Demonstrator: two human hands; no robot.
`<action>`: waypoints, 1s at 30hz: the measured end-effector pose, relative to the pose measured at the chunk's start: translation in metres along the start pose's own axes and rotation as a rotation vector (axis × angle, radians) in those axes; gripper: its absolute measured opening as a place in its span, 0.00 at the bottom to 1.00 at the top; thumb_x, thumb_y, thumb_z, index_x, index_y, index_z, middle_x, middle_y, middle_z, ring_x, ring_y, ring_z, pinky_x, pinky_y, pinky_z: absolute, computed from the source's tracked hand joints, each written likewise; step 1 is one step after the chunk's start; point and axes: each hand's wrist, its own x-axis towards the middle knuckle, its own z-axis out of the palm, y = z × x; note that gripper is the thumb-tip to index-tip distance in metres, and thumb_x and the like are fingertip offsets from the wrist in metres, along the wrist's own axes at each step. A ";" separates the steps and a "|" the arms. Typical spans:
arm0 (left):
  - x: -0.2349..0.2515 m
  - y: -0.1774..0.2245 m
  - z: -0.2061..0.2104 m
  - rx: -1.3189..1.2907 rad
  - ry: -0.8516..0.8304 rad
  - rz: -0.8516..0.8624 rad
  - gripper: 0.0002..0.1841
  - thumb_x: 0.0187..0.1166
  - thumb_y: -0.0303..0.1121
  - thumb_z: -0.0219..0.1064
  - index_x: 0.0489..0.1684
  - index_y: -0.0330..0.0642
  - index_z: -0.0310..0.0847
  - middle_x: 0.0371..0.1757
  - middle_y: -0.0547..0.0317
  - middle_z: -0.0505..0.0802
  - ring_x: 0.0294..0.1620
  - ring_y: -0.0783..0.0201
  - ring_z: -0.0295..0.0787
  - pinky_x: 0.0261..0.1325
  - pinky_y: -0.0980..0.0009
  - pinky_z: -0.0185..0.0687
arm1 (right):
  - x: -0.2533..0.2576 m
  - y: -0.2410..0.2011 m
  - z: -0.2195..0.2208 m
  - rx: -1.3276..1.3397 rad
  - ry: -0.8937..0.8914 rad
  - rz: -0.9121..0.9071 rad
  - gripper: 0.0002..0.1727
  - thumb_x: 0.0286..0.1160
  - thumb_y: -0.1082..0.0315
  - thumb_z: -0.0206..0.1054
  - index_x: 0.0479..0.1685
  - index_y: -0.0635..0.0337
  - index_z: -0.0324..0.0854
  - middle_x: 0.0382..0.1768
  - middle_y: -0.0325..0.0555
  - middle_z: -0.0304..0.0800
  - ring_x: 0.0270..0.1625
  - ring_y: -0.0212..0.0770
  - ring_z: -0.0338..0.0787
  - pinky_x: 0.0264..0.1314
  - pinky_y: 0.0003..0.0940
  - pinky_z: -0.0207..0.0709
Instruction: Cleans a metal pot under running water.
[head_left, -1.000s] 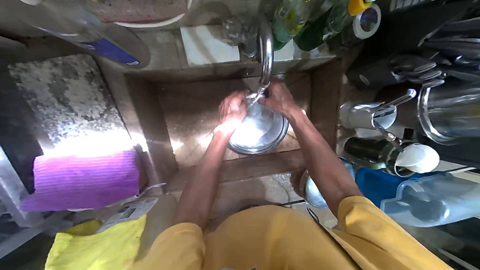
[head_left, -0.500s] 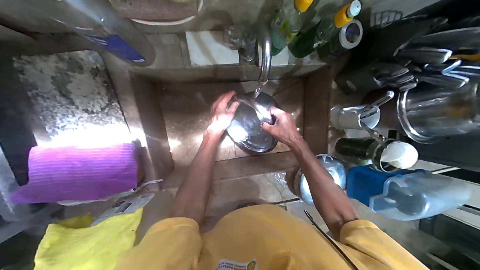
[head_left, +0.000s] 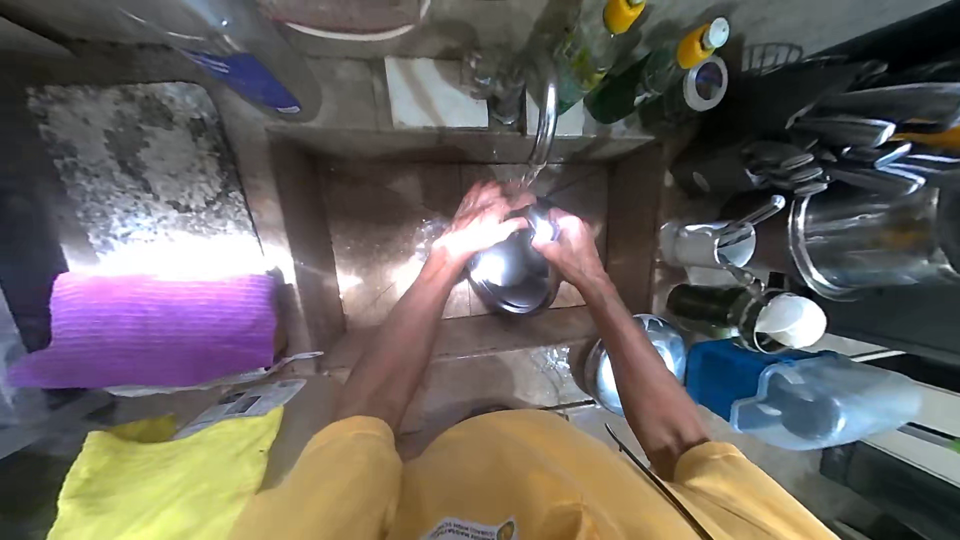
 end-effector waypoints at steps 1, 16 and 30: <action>0.001 -0.007 -0.004 -0.022 -0.007 -0.032 0.20 0.82 0.44 0.66 0.71 0.51 0.86 0.71 0.51 0.89 0.77 0.50 0.80 0.84 0.49 0.67 | -0.004 0.003 0.000 0.000 -0.005 -0.024 0.12 0.66 0.62 0.71 0.44 0.59 0.84 0.33 0.52 0.88 0.38 0.52 0.90 0.42 0.60 0.80; -0.006 -0.034 -0.003 -0.257 0.180 -0.197 0.18 0.82 0.37 0.66 0.66 0.41 0.87 0.62 0.49 0.94 0.66 0.58 0.90 0.76 0.54 0.79 | -0.038 0.010 -0.018 0.055 -0.019 -0.064 0.14 0.72 0.55 0.74 0.41 0.55 0.81 0.27 0.47 0.84 0.27 0.46 0.85 0.29 0.51 0.78; 0.012 0.018 -0.007 -0.031 0.008 0.009 0.20 0.77 0.45 0.70 0.65 0.53 0.89 0.65 0.53 0.92 0.71 0.52 0.84 0.82 0.46 0.67 | -0.007 0.009 -0.012 0.060 0.065 -0.033 0.16 0.69 0.55 0.74 0.40 0.60 0.84 0.28 0.48 0.85 0.32 0.46 0.86 0.38 0.53 0.79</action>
